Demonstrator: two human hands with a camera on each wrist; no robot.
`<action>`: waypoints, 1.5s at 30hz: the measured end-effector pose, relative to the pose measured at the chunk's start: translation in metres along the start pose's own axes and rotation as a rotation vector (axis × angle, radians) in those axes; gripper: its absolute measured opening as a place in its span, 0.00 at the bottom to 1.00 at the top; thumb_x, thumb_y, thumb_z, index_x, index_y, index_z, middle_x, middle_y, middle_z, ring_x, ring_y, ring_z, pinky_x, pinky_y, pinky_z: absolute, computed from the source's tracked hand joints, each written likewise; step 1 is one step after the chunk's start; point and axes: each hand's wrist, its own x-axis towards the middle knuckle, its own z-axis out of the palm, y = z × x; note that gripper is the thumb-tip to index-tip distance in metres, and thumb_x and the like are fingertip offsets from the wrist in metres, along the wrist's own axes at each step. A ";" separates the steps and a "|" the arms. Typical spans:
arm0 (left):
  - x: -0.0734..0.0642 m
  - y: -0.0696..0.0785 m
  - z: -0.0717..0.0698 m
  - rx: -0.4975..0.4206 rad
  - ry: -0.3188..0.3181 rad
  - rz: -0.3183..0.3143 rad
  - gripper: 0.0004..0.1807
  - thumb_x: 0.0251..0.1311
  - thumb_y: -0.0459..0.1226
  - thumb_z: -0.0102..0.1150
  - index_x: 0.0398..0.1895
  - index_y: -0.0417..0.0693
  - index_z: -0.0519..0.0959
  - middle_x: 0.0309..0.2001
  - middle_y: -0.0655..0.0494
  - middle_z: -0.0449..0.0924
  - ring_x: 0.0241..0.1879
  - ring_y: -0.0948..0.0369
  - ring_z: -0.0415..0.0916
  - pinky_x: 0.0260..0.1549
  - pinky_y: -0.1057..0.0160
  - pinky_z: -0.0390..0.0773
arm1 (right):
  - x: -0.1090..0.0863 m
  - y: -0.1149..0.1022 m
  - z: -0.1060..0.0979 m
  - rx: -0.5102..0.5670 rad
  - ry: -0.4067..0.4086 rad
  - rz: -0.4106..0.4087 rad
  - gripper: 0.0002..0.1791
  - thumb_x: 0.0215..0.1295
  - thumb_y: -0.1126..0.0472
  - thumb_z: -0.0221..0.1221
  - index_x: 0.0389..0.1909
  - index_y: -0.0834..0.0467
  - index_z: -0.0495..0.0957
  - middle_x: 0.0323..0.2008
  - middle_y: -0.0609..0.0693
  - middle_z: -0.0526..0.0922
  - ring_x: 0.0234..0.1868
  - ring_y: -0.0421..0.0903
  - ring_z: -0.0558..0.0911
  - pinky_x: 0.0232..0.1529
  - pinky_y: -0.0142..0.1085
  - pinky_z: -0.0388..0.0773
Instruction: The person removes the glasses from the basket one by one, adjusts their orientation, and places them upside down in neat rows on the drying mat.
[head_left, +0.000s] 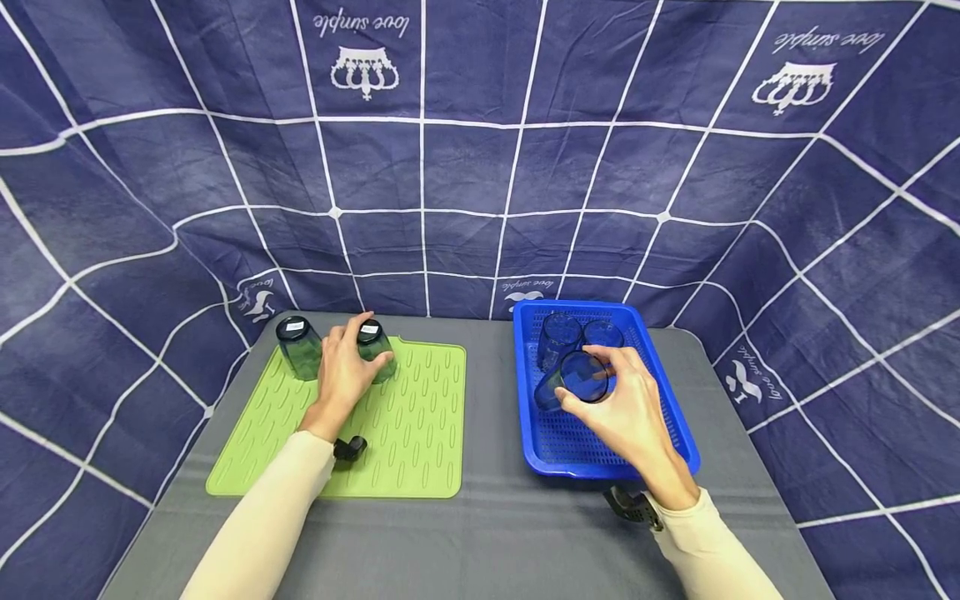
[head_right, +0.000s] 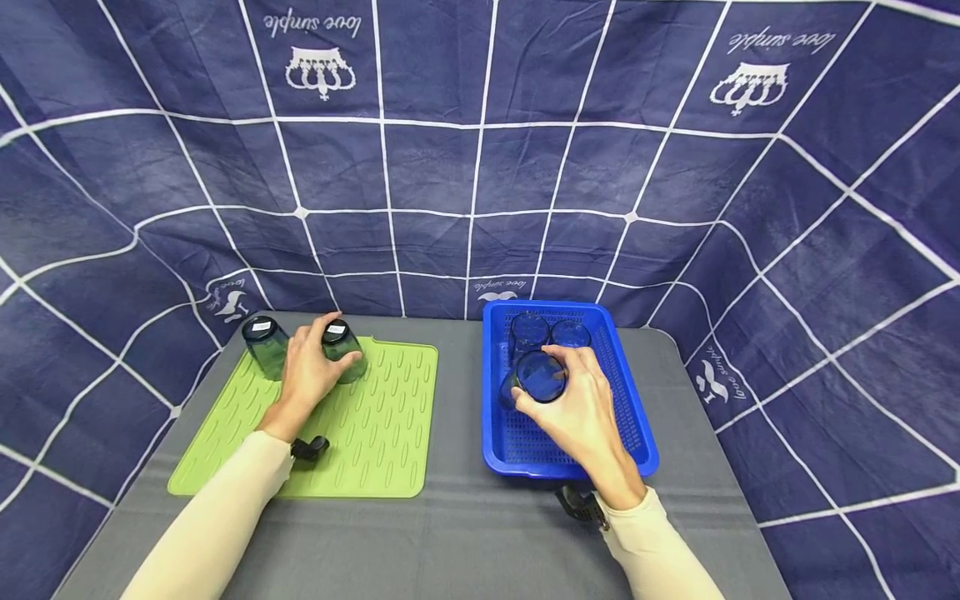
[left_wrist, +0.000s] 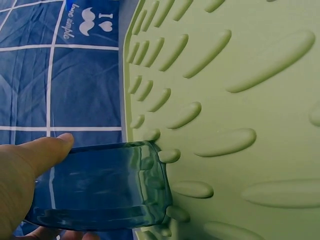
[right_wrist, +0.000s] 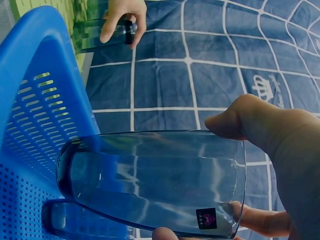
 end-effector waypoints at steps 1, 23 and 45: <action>0.000 0.001 -0.001 0.002 -0.005 -0.003 0.48 0.66 0.42 0.86 0.88 0.60 0.72 0.73 0.26 0.76 0.69 0.28 0.75 0.64 0.24 0.81 | 0.000 0.000 -0.001 0.000 0.006 -0.004 0.40 0.54 0.49 0.88 0.68 0.56 0.88 0.55 0.58 0.88 0.51 0.55 0.90 0.54 0.54 0.84; -0.017 0.037 -0.019 0.039 0.160 0.176 0.43 0.69 0.46 0.85 0.86 0.60 0.77 0.82 0.38 0.76 0.76 0.32 0.74 0.65 0.27 0.78 | -0.006 -0.021 -0.012 0.183 0.011 -0.009 0.40 0.54 0.56 0.90 0.70 0.54 0.87 0.58 0.53 0.87 0.53 0.50 0.91 0.45 0.17 0.86; -0.058 0.096 -0.023 -0.062 0.224 0.441 0.32 0.70 0.45 0.83 0.75 0.53 0.86 0.72 0.45 0.86 0.69 0.37 0.82 0.63 0.32 0.81 | -0.010 -0.029 -0.001 0.364 -0.054 -0.015 0.40 0.56 0.60 0.89 0.71 0.55 0.86 0.60 0.57 0.86 0.54 0.52 0.93 0.51 0.28 0.93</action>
